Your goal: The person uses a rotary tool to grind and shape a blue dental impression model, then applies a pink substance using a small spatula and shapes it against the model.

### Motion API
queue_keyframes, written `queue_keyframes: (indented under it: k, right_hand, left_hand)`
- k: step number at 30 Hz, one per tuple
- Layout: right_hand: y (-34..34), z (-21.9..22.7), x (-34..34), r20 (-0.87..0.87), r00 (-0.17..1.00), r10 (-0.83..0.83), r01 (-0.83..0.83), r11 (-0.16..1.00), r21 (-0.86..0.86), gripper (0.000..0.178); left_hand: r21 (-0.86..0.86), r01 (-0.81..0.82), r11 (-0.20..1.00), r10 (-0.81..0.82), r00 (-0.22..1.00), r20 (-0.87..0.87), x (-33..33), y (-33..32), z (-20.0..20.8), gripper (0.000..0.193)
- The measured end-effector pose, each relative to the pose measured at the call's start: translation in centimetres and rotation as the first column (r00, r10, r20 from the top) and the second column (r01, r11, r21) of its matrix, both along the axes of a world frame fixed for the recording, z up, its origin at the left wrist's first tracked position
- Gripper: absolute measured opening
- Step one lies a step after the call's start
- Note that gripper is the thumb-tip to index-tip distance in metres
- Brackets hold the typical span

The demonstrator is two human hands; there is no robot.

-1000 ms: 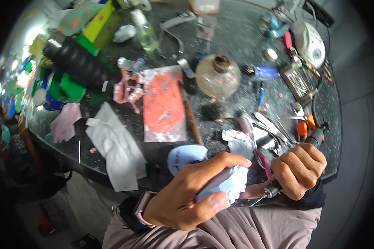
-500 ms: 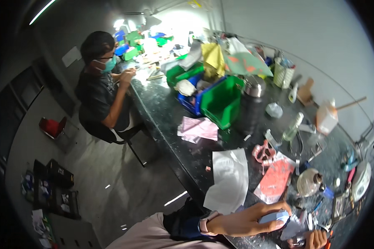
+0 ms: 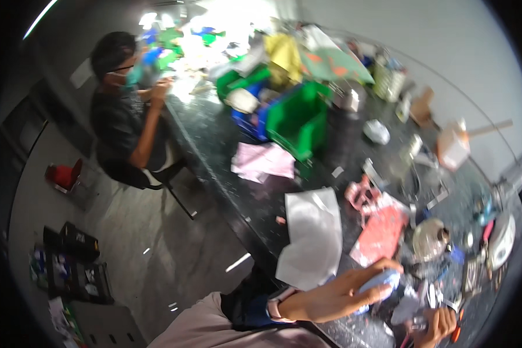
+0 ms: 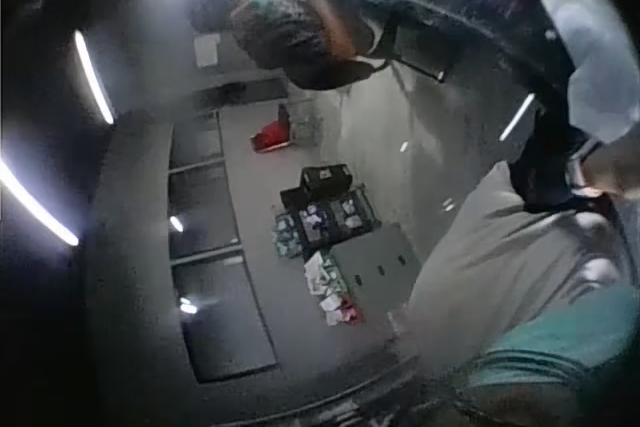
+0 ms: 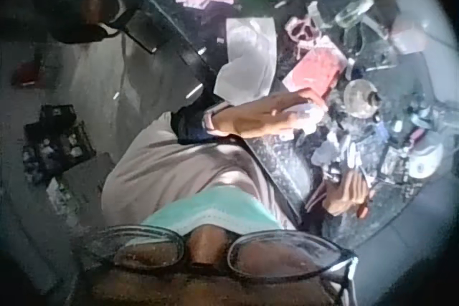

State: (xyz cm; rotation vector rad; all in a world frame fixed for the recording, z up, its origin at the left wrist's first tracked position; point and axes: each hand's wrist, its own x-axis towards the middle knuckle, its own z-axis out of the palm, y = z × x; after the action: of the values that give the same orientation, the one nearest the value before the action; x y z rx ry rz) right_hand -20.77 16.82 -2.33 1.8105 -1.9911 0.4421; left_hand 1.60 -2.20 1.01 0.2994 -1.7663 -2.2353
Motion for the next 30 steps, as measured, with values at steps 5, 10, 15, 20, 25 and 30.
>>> queue_keyframes:
  k: [5,10,15,20,25,30]
  right_hand:
    - [-0.3,2.0,0.4,-0.07,0.998,-0.001,0.004,0.999,0.045,0.054]
    - [-2.1,2.6,0.1,0.002,0.994,0.106,-0.106,0.994,0.003,0.06]
    - [-0.9,2.8,-0.8,0.017,0.992,0.129,-0.128,0.99,-0.051,0.072]
    - [-0.7,2.1,-0.4,-0.011,0.986,0.167,-0.167,0.979,-0.121,0.053]
    - [-0.2,2.0,0.7,0.035,0.981,0.193,-0.19,0.979,-0.07,0.026]
    - [-0.4,2.3,0.7,0.004,0.98,0.197,-0.196,0.979,-0.062,0.026]
  left_hand:
    - [0.39,0.042,0.92,0.0,0.994,-0.106,-2.4,2.1,-1.3,0.056]
    - [0.421,-0.021,0.907,0.071,0.992,-0.104,-3.8,3.7,-1.5,0.063]
    - [0.466,0.015,0.884,-0.038,0.998,0.04,-5.0,4.2,-0.1,0.074]
    - [0.266,0.117,0.957,-0.181,0.956,0.232,-5.7,4.2,0.5,0.073]
    - [0.234,0.104,0.967,-0.192,0.899,0.393,-6.2,4.8,0.2,0.081]
    - [0.063,0.155,0.986,-0.164,0.971,0.174,-6.5,4.9,-2.2,0.075]
